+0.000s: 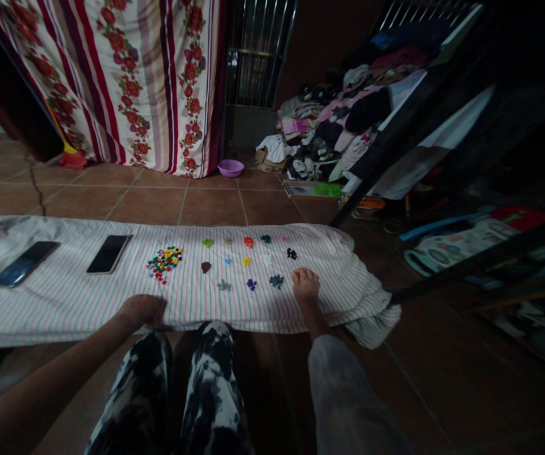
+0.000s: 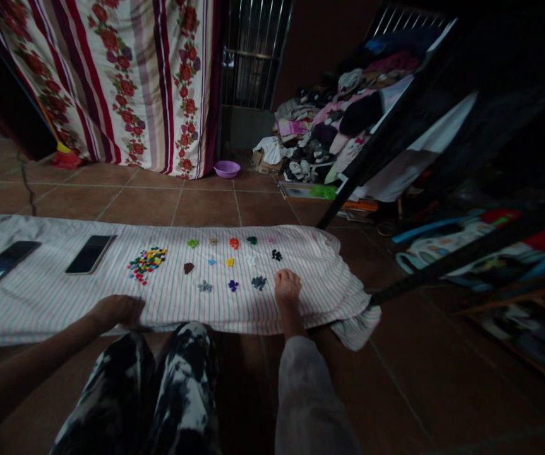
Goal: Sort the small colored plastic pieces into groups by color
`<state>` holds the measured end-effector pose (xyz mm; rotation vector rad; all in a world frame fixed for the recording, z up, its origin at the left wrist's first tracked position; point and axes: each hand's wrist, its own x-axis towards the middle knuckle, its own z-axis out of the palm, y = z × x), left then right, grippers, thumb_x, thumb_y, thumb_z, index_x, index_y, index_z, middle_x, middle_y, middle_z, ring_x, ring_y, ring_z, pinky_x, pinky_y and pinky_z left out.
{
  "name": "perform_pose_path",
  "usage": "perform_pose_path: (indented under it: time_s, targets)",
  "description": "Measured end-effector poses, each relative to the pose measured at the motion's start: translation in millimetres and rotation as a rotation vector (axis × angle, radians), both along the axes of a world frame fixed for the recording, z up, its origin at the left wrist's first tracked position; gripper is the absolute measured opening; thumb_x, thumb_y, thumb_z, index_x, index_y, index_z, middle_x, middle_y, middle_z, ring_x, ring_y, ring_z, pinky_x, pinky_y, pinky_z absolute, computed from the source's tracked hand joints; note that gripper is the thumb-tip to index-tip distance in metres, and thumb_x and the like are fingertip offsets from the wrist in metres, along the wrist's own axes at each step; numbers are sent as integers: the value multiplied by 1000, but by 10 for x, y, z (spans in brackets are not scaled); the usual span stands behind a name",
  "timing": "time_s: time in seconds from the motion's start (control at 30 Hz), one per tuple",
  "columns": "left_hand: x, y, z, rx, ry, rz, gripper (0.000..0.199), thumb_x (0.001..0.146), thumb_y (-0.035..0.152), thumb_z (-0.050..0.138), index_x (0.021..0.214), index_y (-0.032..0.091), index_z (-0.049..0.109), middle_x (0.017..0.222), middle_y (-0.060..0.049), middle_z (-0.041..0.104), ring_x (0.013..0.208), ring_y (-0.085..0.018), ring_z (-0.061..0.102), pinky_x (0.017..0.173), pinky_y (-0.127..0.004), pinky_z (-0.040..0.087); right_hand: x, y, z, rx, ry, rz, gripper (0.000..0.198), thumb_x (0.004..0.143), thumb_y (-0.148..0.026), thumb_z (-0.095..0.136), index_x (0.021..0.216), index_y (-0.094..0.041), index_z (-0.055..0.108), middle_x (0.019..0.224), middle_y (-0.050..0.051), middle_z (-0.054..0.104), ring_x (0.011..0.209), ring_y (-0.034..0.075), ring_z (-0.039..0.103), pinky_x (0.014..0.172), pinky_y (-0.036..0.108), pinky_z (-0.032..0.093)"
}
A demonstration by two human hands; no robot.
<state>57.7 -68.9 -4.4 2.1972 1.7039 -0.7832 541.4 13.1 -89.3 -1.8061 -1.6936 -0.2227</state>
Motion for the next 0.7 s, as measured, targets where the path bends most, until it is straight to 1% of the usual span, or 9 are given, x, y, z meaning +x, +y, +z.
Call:
perform_pose_path:
  time_s: [0.07, 0.2, 0.33, 0.47, 0.6, 0.7]
  targets:
    - [-1, 1, -2, -3, -6, 1, 35, 80, 17, 47, 107, 16, 68, 109, -14, 72, 104, -29, 67, 88, -39, 50, 11, 20, -19, 7, 13, 2, 20, 90, -22, 44, 89, -18, 63, 96, 12, 64, 95, 25, 51, 83, 37, 36]
    - [11, -3, 8, 3, -19, -3, 37, 79, 20, 48, 110, 17, 67, 111, -16, 72, 105, -31, 67, 88, -43, 51, 42, 61, -55, 42, 17, 17, 23, 90, -21, 43, 95, -16, 64, 95, 13, 63, 94, 25, 52, 87, 39, 37]
    - [17, -7, 3, 15, -9, -9, 37, 79, 18, 47, 110, 16, 67, 106, -17, 72, 104, -31, 67, 90, -44, 51, 60, 68, -67, 61, 49, 33, 27, 91, -26, 40, 90, -16, 65, 94, 14, 65, 94, 25, 54, 88, 39, 39]
    - [22, 0, 18, -2, -9, 1, 38, 79, 17, 46, 111, 15, 67, 109, -17, 72, 105, -31, 67, 89, -43, 51, 94, 56, -48, 112, 146, 81, 33, 92, -30, 34, 87, -17, 64, 96, 14, 67, 96, 24, 57, 91, 40, 41]
    - [51, 6, 68, -15, -10, 18, 35, 76, 16, 49, 105, 16, 69, 104, -17, 73, 103, -31, 68, 87, -42, 52, 179, 57, 3, 180, 285, 16, 37, 90, -35, 33, 89, -18, 65, 96, 13, 66, 97, 25, 58, 89, 43, 45]
    - [68, 0, 99, -16, -10, 42, 34, 76, 16, 49, 103, 16, 70, 102, -17, 73, 101, -31, 69, 84, -41, 52, 249, -25, 55, 195, 385, -112, 35, 85, -38, 39, 91, -17, 65, 92, 13, 65, 91, 27, 59, 82, 43, 47]
